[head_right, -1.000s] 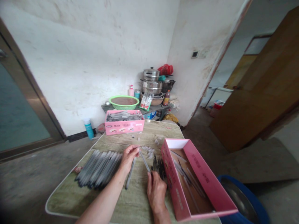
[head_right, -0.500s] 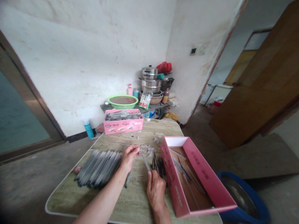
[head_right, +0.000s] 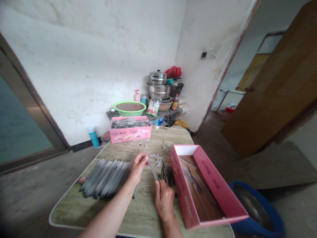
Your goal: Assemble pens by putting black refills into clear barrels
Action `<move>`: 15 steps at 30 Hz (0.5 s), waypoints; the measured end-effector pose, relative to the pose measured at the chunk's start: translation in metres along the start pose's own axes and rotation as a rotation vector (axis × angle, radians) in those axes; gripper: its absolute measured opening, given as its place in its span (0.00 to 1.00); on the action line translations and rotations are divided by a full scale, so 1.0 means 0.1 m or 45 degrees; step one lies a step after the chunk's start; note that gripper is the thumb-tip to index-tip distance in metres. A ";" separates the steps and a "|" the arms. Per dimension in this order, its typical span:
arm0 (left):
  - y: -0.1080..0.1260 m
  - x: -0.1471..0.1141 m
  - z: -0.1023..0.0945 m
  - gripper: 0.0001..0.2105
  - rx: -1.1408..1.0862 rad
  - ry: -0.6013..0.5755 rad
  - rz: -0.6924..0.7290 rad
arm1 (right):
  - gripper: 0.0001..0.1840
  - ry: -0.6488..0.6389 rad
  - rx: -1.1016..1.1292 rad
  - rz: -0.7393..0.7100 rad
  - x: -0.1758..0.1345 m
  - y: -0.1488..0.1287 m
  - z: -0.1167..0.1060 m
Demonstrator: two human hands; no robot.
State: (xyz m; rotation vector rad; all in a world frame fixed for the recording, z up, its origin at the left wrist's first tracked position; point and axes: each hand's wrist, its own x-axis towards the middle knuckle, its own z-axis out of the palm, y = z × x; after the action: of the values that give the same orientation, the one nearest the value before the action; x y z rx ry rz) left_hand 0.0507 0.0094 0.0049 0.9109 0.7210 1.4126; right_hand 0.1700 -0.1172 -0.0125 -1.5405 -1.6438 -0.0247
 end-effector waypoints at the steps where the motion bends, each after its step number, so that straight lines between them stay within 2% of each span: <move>1: 0.00 0.01 0.00 0.18 0.017 0.025 0.027 | 0.22 -0.012 0.018 0.006 0.00 0.00 0.00; 4: 0.09 0.04 -0.01 0.17 0.072 0.176 0.149 | 0.21 0.005 0.072 0.049 0.00 -0.01 -0.02; 7: 0.36 0.10 -0.05 0.14 0.150 0.328 0.267 | 0.22 0.048 0.081 0.067 -0.01 -0.02 -0.04; 11: 0.74 0.19 -0.21 0.11 0.395 0.235 0.286 | 0.22 0.065 0.077 0.026 -0.01 -0.03 -0.04; 15: 0.85 0.22 -0.45 0.06 0.729 0.089 0.223 | 0.21 0.074 0.089 0.000 -0.01 -0.03 -0.03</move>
State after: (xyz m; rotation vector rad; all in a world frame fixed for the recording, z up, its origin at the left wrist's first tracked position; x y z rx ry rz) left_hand -0.0298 0.0304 0.0581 1.3980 1.1539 1.4178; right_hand 0.1694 -0.1200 -0.0097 -1.4739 -1.5826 -0.0121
